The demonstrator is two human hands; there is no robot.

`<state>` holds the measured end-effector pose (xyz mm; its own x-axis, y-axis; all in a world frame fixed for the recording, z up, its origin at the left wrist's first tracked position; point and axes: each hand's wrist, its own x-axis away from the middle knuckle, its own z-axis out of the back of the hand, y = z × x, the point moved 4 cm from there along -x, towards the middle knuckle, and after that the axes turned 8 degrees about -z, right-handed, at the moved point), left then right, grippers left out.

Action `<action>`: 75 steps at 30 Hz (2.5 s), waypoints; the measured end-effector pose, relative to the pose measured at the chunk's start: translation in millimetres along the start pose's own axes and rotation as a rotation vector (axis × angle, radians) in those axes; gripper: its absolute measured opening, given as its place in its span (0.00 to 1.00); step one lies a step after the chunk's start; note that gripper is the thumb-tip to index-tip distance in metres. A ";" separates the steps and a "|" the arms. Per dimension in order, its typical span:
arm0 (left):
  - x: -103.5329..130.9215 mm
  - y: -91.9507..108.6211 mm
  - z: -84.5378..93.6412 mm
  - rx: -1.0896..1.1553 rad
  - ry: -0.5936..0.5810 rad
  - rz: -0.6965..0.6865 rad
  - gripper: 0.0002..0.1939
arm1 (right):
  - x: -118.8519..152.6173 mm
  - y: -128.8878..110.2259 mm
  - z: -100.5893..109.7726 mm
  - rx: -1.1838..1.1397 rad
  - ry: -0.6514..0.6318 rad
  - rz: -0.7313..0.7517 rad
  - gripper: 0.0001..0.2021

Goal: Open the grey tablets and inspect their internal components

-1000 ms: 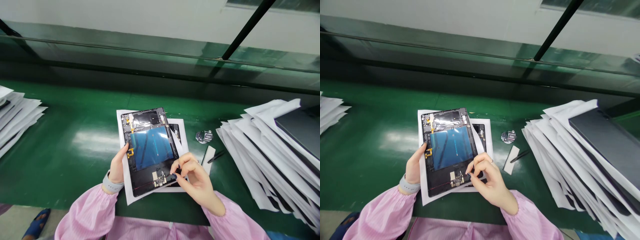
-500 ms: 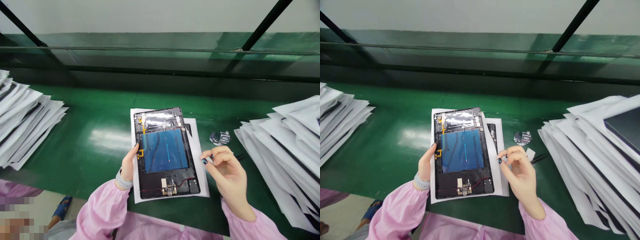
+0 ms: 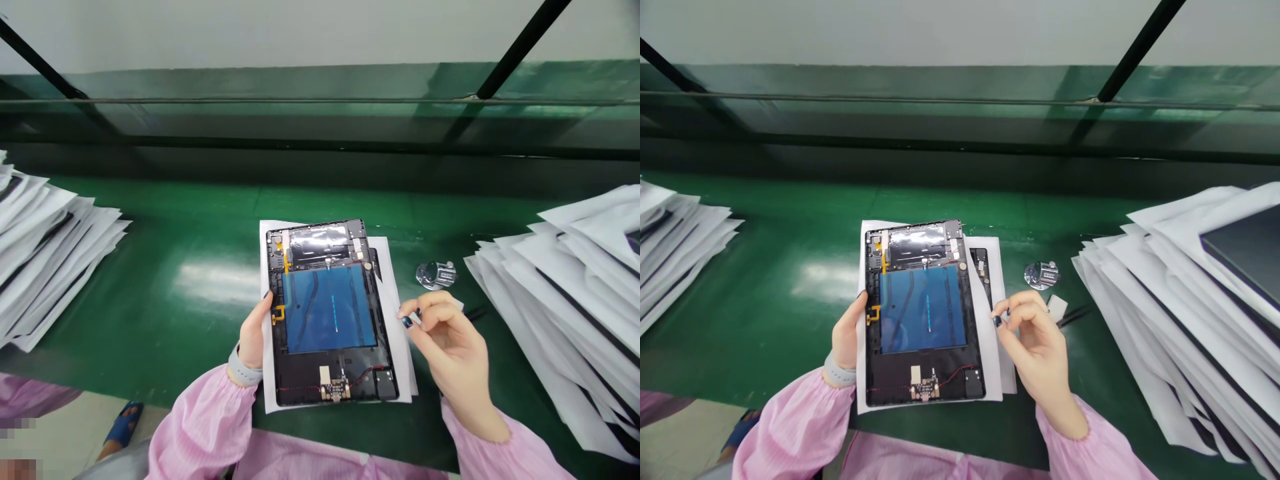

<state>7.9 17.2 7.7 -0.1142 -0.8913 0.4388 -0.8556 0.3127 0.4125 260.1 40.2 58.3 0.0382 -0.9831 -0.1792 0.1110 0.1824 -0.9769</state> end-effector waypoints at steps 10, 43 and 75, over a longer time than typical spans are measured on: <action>1.5 0.7 -1.4 0.007 -0.156 0.044 0.13 | -1.3 1.3 -0.5 -0.046 -0.019 0.009 0.11; -3.0 7.0 11.0 -0.016 -0.280 -0.063 0.21 | 2.6 -1.8 -7.3 -0.065 -0.118 0.035 0.11; 4.7 3.0 -18.0 0.082 -0.570 -0.001 0.21 | 1.7 4.7 -8.5 -0.123 -0.134 -0.022 0.08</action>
<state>14.0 19.8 25.4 -0.3477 -0.9350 -0.0703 -0.8897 0.3053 0.3394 252.3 39.2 52.3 0.1704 -0.9742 -0.1482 -0.0090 0.1488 -0.9888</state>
